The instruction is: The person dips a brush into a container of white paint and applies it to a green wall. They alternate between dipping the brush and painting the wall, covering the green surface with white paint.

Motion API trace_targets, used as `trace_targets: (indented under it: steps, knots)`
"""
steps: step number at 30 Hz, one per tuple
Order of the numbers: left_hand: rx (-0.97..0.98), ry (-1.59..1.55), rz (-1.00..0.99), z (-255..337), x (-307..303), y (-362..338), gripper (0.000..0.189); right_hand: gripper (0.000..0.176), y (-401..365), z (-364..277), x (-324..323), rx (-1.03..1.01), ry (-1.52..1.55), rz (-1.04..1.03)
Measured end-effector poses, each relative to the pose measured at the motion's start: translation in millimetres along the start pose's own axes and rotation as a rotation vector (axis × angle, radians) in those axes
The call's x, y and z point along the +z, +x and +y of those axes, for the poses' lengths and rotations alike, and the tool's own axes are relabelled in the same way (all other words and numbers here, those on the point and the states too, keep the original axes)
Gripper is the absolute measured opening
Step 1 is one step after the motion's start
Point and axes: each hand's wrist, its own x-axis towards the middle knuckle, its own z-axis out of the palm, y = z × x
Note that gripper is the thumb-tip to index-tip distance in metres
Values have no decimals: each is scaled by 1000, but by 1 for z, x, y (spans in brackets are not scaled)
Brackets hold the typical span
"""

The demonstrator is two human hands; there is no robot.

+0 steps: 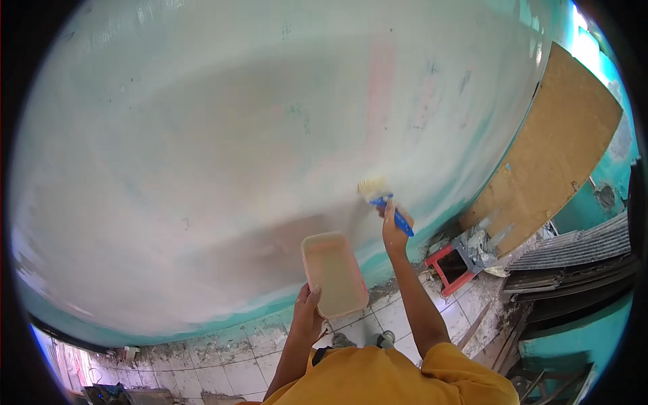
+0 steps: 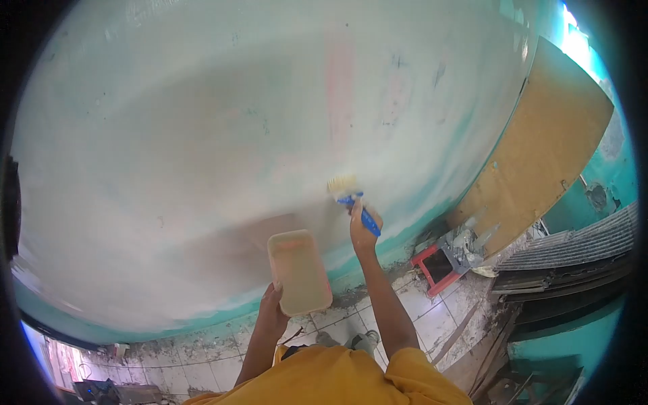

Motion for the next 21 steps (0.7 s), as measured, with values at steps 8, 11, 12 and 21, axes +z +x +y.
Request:
trace_targets:
  steps: [8,11,12,21]
  knots:
    - [19,-1,-19,-5,3,3,65,33,106,-146,33,-111,-15,-51]
    - [1,-20,-39,-3,6,2,66,32,151,-230,58,-317,98,-24]
    - [1,-21,-37,-4,5,2,66,31,160,-249,65,-425,114,-22]
    - [39,-28,-30,3,0,-1,65,32,82,-100,42,-239,-21,15]
